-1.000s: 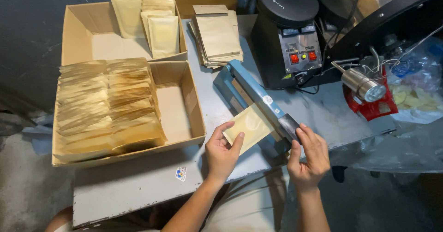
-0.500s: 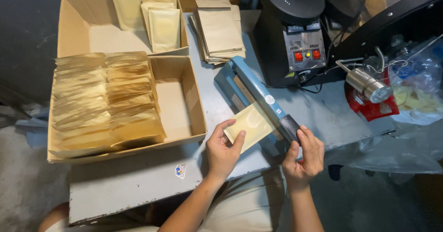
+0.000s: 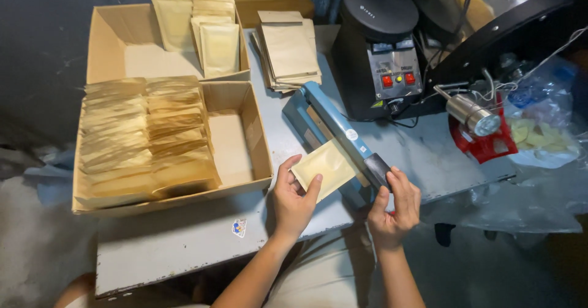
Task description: Sealing paper pouches with a heat sealer and organizing them into a box
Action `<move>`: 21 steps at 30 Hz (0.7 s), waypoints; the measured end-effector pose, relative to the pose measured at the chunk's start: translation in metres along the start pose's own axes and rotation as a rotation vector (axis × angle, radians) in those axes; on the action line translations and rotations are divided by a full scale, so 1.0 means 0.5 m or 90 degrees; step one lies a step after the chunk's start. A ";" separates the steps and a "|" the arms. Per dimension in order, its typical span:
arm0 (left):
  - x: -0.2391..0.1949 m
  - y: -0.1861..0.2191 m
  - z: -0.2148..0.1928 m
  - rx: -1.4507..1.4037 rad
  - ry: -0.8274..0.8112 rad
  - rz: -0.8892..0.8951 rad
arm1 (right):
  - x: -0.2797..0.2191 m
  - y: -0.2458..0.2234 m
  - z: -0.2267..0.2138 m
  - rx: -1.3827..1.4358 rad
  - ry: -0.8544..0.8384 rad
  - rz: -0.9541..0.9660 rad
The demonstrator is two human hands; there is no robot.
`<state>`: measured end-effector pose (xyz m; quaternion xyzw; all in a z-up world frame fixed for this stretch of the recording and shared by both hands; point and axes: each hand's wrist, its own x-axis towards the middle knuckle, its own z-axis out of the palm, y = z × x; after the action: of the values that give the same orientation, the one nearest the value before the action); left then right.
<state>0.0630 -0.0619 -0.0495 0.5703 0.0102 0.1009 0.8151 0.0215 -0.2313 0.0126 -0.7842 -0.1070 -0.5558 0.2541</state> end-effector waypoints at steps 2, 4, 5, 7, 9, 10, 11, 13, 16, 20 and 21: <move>-0.009 0.075 0.015 0.031 -0.002 -0.023 | 0.009 -0.008 -0.011 -0.032 -0.028 -0.008; -0.017 0.106 0.020 0.063 -0.004 -0.047 | 0.021 -0.017 -0.023 -0.065 -0.057 -0.015; -0.019 0.098 0.019 0.070 0.003 -0.047 | 0.030 -0.021 -0.030 -0.052 -0.077 -0.008; -0.019 0.092 0.017 0.079 0.009 -0.042 | 0.048 -0.023 -0.036 -0.037 -0.092 -0.001; -0.026 0.092 0.014 0.105 0.012 -0.038 | 0.063 -0.023 -0.044 -0.027 -0.100 -0.005; -0.032 0.100 0.011 0.107 0.009 -0.037 | 0.075 -0.029 -0.048 -0.028 -0.097 -0.003; -0.037 0.108 0.009 0.175 0.014 0.053 | 0.088 -0.035 -0.052 -0.009 -0.114 0.020; -0.044 0.134 0.007 0.243 0.016 0.146 | 0.105 -0.049 -0.058 0.010 -0.126 0.043; -0.053 0.164 -0.005 0.214 -0.047 0.393 | 0.106 -0.076 -0.061 0.042 -0.092 0.110; -0.062 0.160 -0.034 0.240 -0.148 0.563 | 0.063 -0.113 -0.072 0.148 -0.036 0.310; -0.062 0.162 -0.037 0.254 -0.173 0.659 | 0.050 -0.119 -0.077 0.275 -0.086 0.410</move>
<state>0.0180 -0.0233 0.0162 0.6516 -0.3564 0.4093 0.5299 -0.0278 -0.2034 0.0620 -0.7411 0.0133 -0.3593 0.5671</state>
